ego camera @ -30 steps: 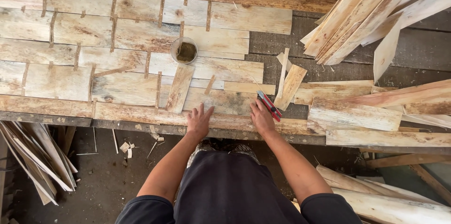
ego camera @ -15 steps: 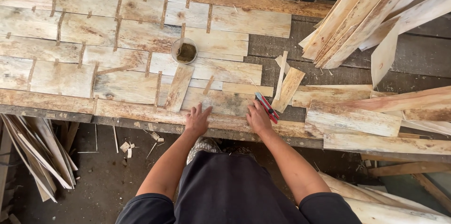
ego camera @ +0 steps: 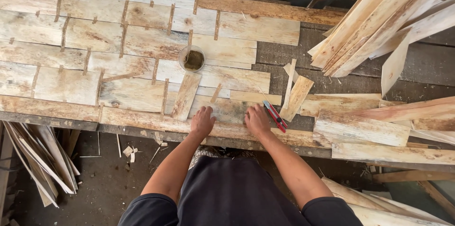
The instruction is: Using a utility knife to trim and glue bamboo strips onto a panel.
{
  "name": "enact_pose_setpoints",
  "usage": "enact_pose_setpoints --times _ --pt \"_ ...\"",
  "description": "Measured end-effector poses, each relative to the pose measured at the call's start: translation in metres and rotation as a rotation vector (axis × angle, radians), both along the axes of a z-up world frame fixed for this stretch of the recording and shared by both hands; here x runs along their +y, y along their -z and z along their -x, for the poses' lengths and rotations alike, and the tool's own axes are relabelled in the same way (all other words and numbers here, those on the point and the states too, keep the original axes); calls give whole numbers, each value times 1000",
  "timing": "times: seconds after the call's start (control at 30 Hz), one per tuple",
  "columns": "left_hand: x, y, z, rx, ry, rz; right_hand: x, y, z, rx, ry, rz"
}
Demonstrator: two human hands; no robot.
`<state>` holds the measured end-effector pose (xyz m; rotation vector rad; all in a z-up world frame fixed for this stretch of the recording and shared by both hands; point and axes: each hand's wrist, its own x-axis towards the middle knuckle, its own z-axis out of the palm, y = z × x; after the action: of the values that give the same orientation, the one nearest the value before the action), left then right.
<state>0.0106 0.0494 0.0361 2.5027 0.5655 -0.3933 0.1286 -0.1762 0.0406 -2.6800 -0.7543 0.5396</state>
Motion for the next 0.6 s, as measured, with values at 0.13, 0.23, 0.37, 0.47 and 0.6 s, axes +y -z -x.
enact_pose_setpoints --times 0.13,0.23,0.37,0.47,0.6 --pt "14 3 -19 51 -75 60 37 10 -10 103 -48 -113" --pt "24 11 -28 168 -115 137 75 0 -23 57 -69 -258" --pt "39 21 -21 117 -80 180 122 -2 -38 80 9 -303" --pt "48 31 -21 48 -56 140 147 2 -43 35 55 -274" --pt "72 20 -21 39 -156 -44 162 2 -42 9 93 -113"
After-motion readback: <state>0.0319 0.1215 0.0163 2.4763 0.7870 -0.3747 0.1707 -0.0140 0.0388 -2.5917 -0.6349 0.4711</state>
